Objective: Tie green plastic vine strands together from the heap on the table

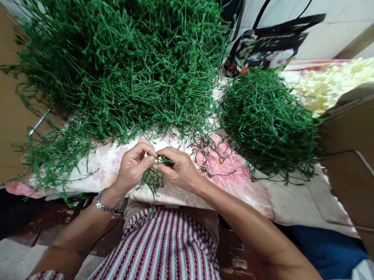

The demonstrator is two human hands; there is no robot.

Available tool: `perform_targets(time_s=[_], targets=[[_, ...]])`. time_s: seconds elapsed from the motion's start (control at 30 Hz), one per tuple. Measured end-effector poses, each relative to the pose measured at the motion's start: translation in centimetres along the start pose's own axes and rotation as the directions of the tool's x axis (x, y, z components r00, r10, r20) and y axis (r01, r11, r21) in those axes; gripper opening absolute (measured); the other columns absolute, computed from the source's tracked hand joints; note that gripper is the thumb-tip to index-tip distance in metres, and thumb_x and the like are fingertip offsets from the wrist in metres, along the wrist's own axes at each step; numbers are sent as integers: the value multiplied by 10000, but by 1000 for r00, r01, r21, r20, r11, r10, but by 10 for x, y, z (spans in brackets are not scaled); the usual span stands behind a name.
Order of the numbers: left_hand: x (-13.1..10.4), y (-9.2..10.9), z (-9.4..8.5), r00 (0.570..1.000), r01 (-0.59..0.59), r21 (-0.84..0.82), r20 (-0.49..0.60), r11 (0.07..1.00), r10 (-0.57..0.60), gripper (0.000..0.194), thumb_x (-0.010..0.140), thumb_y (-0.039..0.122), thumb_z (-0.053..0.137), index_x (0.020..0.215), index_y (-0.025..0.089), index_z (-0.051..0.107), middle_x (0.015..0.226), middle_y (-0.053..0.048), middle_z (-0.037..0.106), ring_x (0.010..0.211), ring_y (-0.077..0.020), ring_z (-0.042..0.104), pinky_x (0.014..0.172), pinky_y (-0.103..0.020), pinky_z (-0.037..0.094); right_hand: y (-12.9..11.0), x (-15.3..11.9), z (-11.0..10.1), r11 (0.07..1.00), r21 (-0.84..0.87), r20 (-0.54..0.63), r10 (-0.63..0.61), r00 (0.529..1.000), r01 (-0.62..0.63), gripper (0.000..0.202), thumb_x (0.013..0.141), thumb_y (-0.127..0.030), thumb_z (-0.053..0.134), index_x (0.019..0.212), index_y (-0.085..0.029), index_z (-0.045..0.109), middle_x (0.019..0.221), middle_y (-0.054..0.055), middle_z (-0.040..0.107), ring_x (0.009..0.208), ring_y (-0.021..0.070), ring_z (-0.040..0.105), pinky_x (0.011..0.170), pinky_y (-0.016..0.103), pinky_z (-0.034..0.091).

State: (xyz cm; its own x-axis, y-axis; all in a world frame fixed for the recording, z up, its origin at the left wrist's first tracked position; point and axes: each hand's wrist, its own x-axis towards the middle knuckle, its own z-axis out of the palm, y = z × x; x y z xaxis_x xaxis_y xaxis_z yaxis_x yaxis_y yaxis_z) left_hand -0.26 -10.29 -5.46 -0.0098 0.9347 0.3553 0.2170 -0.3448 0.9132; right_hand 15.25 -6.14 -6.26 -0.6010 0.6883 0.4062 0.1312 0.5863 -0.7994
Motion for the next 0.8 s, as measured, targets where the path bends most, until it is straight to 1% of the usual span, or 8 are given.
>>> perform_targets(time_s=[0.07, 0.13, 0.27, 0.4, 0.5, 0.6, 0.67, 0.8], targets=[[-2, 1, 1, 999, 31, -45, 10, 999, -31, 77, 798, 199, 520, 728, 167, 526, 696, 4, 463, 688, -125, 453, 647, -256, 379, 0, 0, 2, 999, -20, -43, -44, 998, 43, 135, 812, -274, 603, 854, -147, 583, 729, 10, 571, 662, 101, 530, 604, 224, 411], [-2, 4, -1, 998, 59, -46, 26, 997, -58, 63, 800, 195, 524, 744, 166, 522, 680, 16, 466, 658, -112, 444, 619, -239, 370, 1, -1, 1, 996, -54, -65, -74, 995, 70, 122, 814, -260, 600, 850, -144, 586, 701, 5, 558, 642, 100, 523, 587, 222, 402], [0, 12, -11, 981, 86, 110, 165, 990, -103, 45, 778, 158, 544, 736, 159, 527, 685, 19, 501, 669, -107, 465, 636, -230, 374, 1, -1, -5, 979, -140, -17, -150, 989, 146, 89, 843, -229, 548, 845, -145, 575, 673, 4, 532, 612, 101, 498, 562, 221, 381], [4, 21, -21, 948, 6, 305, 302, 952, -102, 61, 785, 177, 554, 731, 151, 551, 700, 8, 524, 686, -114, 479, 644, -239, 361, 1, -1, -7, 938, -243, 83, -235, 968, 249, 61, 843, -179, 503, 827, -143, 550, 680, 13, 508, 617, 109, 480, 552, 221, 371], [4, 23, -25, 925, -45, 368, 365, 929, -100, 33, 778, 180, 567, 764, 151, 576, 713, 8, 529, 694, -115, 486, 650, -240, 358, 3, -2, -6, 907, -291, 118, -282, 952, 304, 71, 824, -129, 465, 830, -147, 533, 707, 22, 509, 638, 117, 481, 558, 220, 378], [4, 20, -27, 909, -49, 370, 401, 928, -112, 33, 769, 160, 575, 741, 146, 586, 689, 17, 515, 672, -106, 485, 636, -230, 353, 7, -3, -4, 896, -297, 147, -298, 943, 330, 105, 796, -86, 443, 830, -149, 520, 701, 19, 497, 644, 120, 479, 560, 217, 376], [5, 18, -28, 892, -58, 340, 441, 939, -105, 85, 774, 153, 573, 691, 140, 578, 650, 22, 494, 642, -97, 474, 615, -221, 345, 8, -3, -5, 900, -258, 184, -311, 932, 351, 132, 779, -59, 428, 822, -149, 514, 681, 12, 484, 634, 116, 471, 555, 212, 368], [7, 12, -29, 833, -124, 187, 553, 974, 0, 185, 785, 129, 566, 601, 132, 547, 579, 27, 464, 593, -82, 453, 598, -209, 341, 2, 2, -12, 917, -135, 323, -316, 892, 374, 140, 777, -44, 416, 783, -149, 508, 675, 9, 492, 630, 105, 464, 573, 205, 367]])
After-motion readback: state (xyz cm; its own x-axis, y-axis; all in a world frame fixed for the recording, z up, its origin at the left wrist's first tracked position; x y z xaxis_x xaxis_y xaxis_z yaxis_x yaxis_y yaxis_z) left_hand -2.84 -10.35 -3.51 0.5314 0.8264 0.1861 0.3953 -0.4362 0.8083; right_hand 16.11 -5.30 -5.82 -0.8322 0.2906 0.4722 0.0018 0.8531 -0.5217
